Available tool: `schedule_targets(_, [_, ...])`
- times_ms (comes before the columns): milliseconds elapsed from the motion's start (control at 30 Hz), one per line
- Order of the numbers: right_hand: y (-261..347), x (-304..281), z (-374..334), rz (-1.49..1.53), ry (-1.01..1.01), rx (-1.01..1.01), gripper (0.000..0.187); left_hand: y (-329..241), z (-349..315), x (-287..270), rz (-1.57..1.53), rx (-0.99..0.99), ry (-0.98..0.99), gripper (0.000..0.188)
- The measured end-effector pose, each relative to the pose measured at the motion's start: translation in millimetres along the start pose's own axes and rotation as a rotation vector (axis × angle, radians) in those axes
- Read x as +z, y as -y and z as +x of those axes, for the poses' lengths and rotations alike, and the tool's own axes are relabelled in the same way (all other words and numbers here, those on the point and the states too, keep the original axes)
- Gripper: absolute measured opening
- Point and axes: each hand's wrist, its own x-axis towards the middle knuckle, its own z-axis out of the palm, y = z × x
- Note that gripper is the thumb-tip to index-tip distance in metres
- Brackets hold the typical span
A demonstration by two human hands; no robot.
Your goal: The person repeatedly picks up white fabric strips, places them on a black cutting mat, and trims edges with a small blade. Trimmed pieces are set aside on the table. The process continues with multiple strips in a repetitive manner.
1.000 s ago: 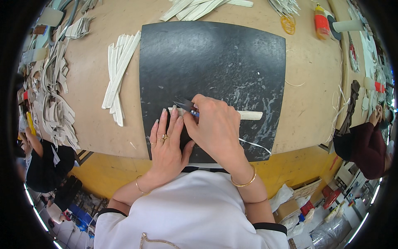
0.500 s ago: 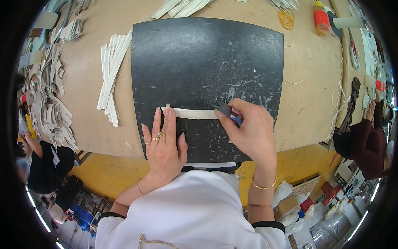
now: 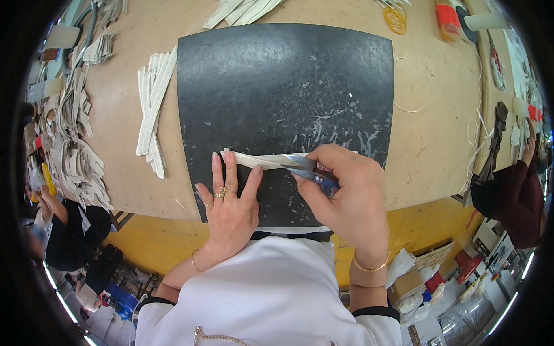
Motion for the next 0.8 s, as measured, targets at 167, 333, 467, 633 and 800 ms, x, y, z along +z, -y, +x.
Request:
schedule_targets(167, [-2, -4, 1, -0.073, 0.057, 0.002, 0.012, -2, -3, 1, -0.127, -0.023, 0.03, 0.062])
schedule_targets(333, [0, -7, -2, -0.071, 0.084, -0.108, 0.012, -10, 0, 0, -0.061, -0.089, 0.048, 0.062])
schedule_targets(467, [-1, -2, -1, -0.021, 0.052, -0.271, 0.011, -14, 2, -2, 0.021, -0.111, 0.061, 0.06])
schedule_targets(633, [-3, -3, -2, 0.016, 0.067, -0.278, 0.012, -9, 1, -3, 0.118, -0.063, 0.034, 0.067])
schedule_targets(800, [-8, -5, -2, -0.026, 0.014, -0.27, 0.01, -9, 1, 0, 0.159, -0.051, 0.026, 0.068])
